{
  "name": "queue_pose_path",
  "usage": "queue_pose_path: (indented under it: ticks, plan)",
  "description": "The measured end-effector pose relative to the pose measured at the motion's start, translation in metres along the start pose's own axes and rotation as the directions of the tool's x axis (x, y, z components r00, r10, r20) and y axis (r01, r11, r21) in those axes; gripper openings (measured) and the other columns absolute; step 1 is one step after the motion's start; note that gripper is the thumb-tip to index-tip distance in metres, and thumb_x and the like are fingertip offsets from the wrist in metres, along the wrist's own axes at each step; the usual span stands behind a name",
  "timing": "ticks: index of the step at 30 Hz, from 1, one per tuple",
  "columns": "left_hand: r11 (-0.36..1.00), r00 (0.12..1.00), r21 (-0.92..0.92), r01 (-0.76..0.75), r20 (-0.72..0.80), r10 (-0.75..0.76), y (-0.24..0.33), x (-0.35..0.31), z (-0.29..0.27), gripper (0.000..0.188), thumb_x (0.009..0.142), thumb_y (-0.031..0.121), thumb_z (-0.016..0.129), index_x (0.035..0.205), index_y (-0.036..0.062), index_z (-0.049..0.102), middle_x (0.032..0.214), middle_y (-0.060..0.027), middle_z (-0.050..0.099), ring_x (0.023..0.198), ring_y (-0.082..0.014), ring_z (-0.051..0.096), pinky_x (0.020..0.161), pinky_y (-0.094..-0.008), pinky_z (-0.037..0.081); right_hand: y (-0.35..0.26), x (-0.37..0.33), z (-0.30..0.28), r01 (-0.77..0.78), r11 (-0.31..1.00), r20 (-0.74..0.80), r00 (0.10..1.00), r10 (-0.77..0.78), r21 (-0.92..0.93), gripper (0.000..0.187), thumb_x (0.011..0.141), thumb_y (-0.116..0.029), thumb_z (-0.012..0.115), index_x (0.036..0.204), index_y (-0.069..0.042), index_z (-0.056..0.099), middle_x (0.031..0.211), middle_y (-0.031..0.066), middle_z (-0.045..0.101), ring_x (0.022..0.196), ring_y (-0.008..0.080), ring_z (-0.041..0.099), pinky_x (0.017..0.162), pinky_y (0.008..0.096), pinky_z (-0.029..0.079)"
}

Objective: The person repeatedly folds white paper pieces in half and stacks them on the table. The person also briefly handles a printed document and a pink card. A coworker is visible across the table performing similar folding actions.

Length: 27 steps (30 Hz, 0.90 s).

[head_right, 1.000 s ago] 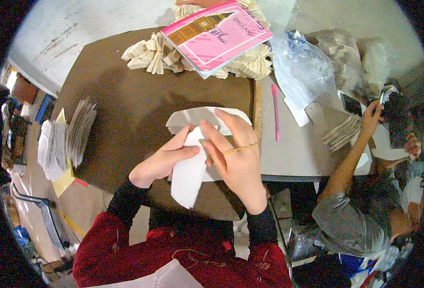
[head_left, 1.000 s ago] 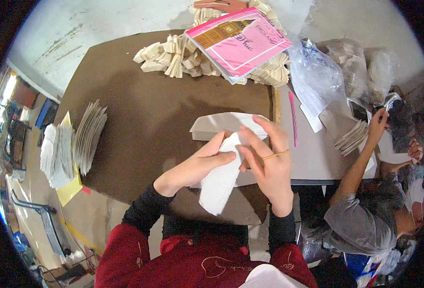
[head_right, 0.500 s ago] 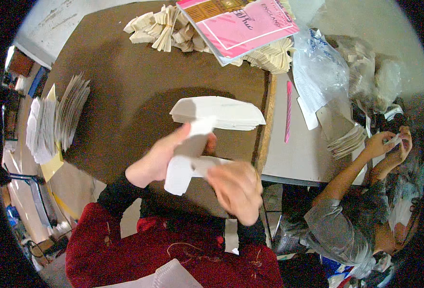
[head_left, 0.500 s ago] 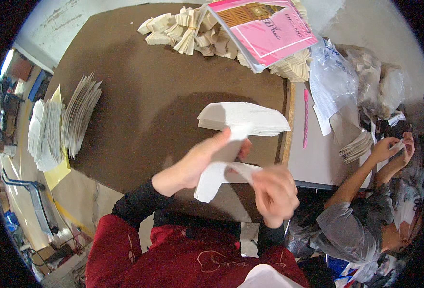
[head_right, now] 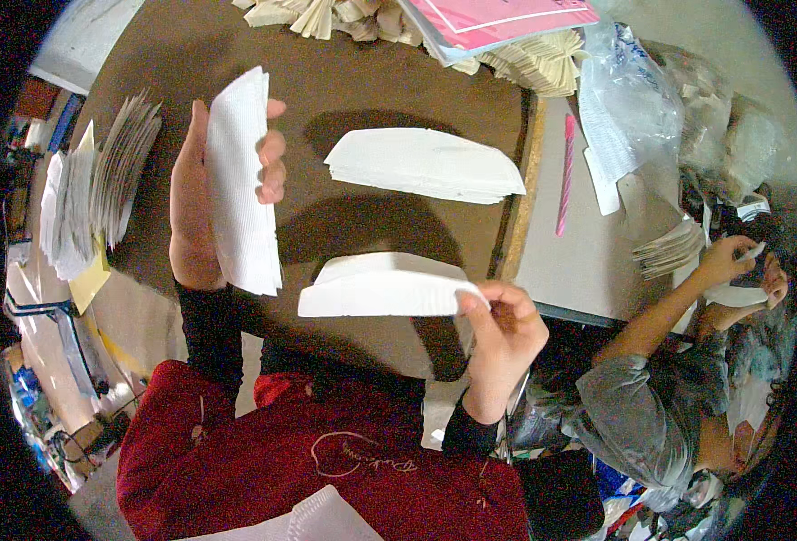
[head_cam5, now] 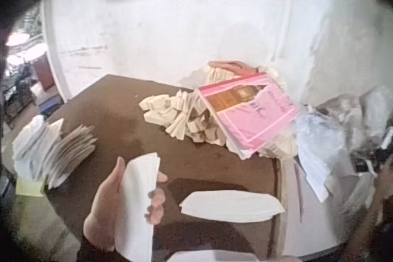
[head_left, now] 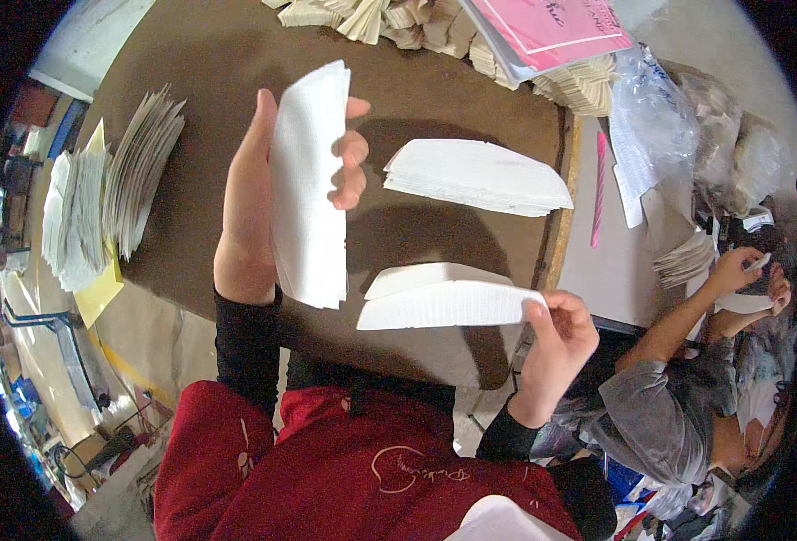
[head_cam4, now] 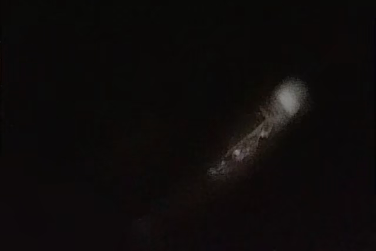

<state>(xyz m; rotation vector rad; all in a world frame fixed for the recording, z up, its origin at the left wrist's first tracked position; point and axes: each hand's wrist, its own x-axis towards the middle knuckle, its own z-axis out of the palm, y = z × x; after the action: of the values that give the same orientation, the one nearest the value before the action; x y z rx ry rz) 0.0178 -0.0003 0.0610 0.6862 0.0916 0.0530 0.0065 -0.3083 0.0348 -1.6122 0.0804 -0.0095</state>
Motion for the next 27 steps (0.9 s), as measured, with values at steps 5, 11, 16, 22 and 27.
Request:
queue_pose_path:
  ticks: [5, 11, 16, 22, 27]
  plan:
    - [1.0, 1.0, -0.007, -0.008, -0.003, 0.008, 0.006, -0.002, -0.009, 0.074, 0.106, 0.058, 0.023, 0.131, -0.0066, 0.051, 0.083, -0.0126, 0.062, 0.061, -0.0194, 0.058, 0.051, -0.0277, 0.043, 0.035, 0.006, 0.003, -0.136, 0.99, -0.001, 0.991, 0.136, 0.045, 0.01, 0.086, 0.004, 0.073, 0.095, 0.002, 0.068, 0.084, 0.0043, 0.069, 0.07, 0.0095, 0.062, 0.066, 0.0227, 0.049]
    - [1.0, 1.0, -0.01, 0.004, -0.024, -0.005, 0.004, -0.002, -0.008, 0.073, 0.106, 0.056, 0.025, 0.131, -0.0071, 0.051, 0.084, -0.0132, 0.062, 0.06, -0.0198, 0.058, 0.052, -0.0281, 0.044, 0.048, 0.003, 0.0, -0.143, 0.989, -0.056, 0.989, 0.14, -0.046, 0.009, 0.088, 0.002, 0.073, 0.095, 0.001, 0.068, 0.084, 0.0032, 0.068, 0.071, 0.0082, 0.062, 0.065, 0.0218, 0.051]
    - [1.0, 0.998, 0.012, 0.022, -0.053, -0.022, 0.003, -0.001, -0.001, 0.071, 0.106, 0.056, 0.027, 0.131, -0.0064, 0.051, 0.082, -0.0126, 0.06, 0.059, -0.0195, 0.056, 0.051, -0.0287, 0.044, 0.05, 0.002, 0.002, -0.147, 0.988, -0.057, 0.988, 0.144, -0.052, 0.009, 0.088, 0.001, 0.073, 0.096, 0.001, 0.069, 0.084, 0.003, 0.068, 0.07, 0.0083, 0.062, 0.065, 0.0215, 0.051]
    - [0.997, 0.99, 0.03, 0.075, -0.122, -0.071, -0.003, -0.001, 0.004, 0.069, 0.106, 0.055, 0.029, 0.132, -0.0054, 0.049, 0.078, -0.0117, 0.056, 0.054, -0.0194, 0.053, 0.049, -0.0286, 0.045, 0.049, 0.0, 0.005, -0.147, 0.987, -0.051, 0.988, 0.144, -0.065, 0.01, 0.087, 0.003, 0.073, 0.097, 0.003, 0.069, 0.086, 0.0047, 0.07, 0.072, 0.0084, 0.064, 0.067, 0.0223, 0.053]
    - [0.996, 0.995, 0.049, 0.075, -0.068, -0.072, -0.006, 0.001, 0.001, 0.069, 0.106, 0.055, 0.029, 0.131, -0.006, 0.05, 0.079, -0.0124, 0.057, 0.055, -0.0202, 0.054, 0.048, -0.0281, 0.045, 0.048, -0.003, 0.006, -0.157, 0.985, -0.085, 0.985, 0.15, -0.078, 0.012, 0.087, 0.002, 0.074, 0.097, 0.002, 0.068, 0.086, 0.0049, 0.07, 0.072, 0.0083, 0.063, 0.067, 0.0218, 0.052]
